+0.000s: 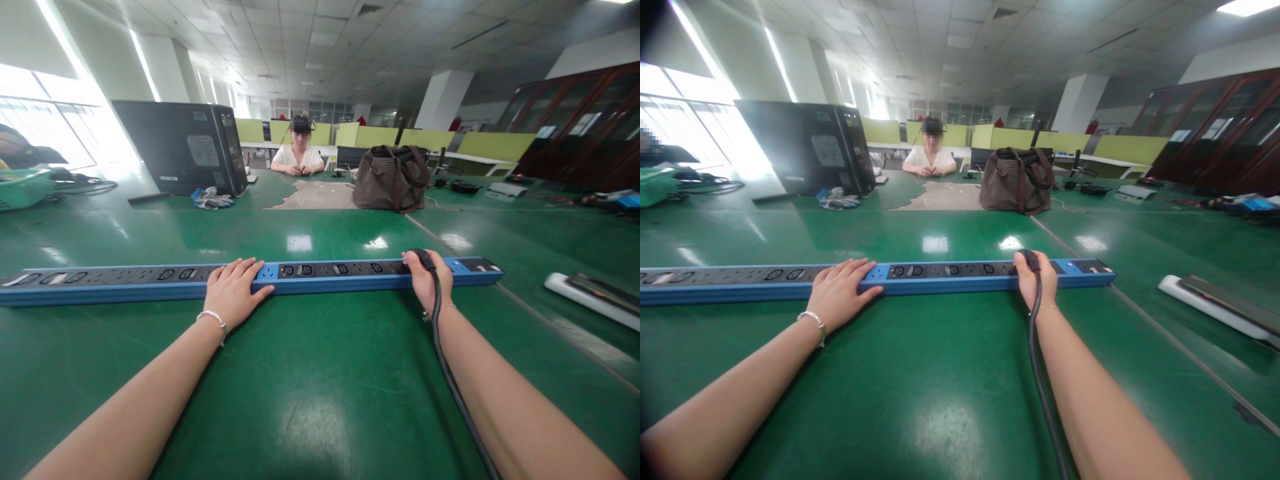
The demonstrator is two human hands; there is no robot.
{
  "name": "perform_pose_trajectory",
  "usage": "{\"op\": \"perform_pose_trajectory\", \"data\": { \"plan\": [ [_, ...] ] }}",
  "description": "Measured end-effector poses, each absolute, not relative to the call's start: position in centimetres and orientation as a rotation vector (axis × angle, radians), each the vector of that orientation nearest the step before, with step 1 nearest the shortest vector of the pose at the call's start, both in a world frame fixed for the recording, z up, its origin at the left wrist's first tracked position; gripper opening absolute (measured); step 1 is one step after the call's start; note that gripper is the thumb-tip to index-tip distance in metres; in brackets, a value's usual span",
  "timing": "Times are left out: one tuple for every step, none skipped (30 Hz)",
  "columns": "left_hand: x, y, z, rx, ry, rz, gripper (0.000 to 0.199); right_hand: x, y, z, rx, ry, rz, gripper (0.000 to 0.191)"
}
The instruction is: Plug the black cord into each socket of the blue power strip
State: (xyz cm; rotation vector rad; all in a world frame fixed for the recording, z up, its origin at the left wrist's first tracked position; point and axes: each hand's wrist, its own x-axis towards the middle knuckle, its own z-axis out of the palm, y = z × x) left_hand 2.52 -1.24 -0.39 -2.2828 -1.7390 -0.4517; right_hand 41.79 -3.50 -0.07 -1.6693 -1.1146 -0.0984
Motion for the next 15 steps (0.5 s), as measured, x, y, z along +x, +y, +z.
{"op": "perform_pose_trajectory", "data": {
  "plan": [
    [2.5, -1.2, -0.4, -2.282, -1.739, -0.451, 0.058, 42.2, -3.6, 0.0, -1.629, -1.103, -0.081, 0.051],
    [2.5, -1.3, -0.3, -2.282, -1.739, -0.451, 0.058, 42.7, -3.7, 0.2, -1.606, -1.080, -0.073, 0.051],
    [2.5, -1.3, -0.3, -2.282, -1.738, -0.450, 0.058, 43.2, -3.8, 0.3, -1.603, -1.051, -0.072, 0.051],
    [2.5, -1.3, -0.3, -2.282, -1.738, -0.449, 0.058, 43.8, -4.0, 0.5, -1.617, -1.016, -0.076, 0.051],
    [2.5, -1.3, -0.3, -2.282, -1.737, -0.449, 0.058, 44.5, -4.2, 0.6, -1.641, -0.983, -0.081, 0.050],
    [2.5, -1.3, -0.3, -2.282, -1.735, -0.449, 0.058, 45.2, -4.4, 0.7, -1.666, -0.956, -0.086, 0.049],
    [2.5, -1.3, -0.3, -2.281, -1.733, -0.451, 0.058, 46.0, -4.6, 0.7, -1.693, -0.933, -0.097, 0.049],
    [2.5, -1.3, -0.3, -2.280, -1.729, -0.454, 0.058, 46.9, -4.7, 0.6, -1.731, -0.920, -0.120, 0.049],
    [2.6, -1.3, -0.3, -2.278, -1.725, -0.457, 0.058, 47.9, -4.8, 0.5, -1.773, -0.897, -0.151, 0.049],
    [2.6, -1.3, -0.3, -2.276, -1.723, -0.458, 0.058, 48.8, -4.9, 0.4, -1.821, -0.871, -0.175, 0.049],
    [2.6, -1.3, -0.3, -2.274, -1.722, -0.460, 0.059, 49.8, -5.0, 0.2, -1.855, -0.852, -0.186, 0.049],
    [2.6, -1.3, -0.3, -2.272, -1.722, -0.461, 0.059, 50.6, -5.0, -0.1, -1.872, -0.841, -0.188, 0.049],
    [2.6, -1.3, -0.3, -2.269, -1.724, -0.460, 0.058, 51.4, -5.0, -0.3, -1.883, -0.822, -0.177, 0.049],
    [2.6, -1.3, -0.3, -2.267, -1.727, -0.458, 0.058, 52.0, -5.0, -0.6, -1.891, -0.816, -0.158, 0.049],
    [2.6, -1.3, -0.3, -2.267, -1.730, -0.455, 0.058, 52.4, -5.0, -0.8, -1.894, -0.812, -0.144, 0.049]
  ]
}}
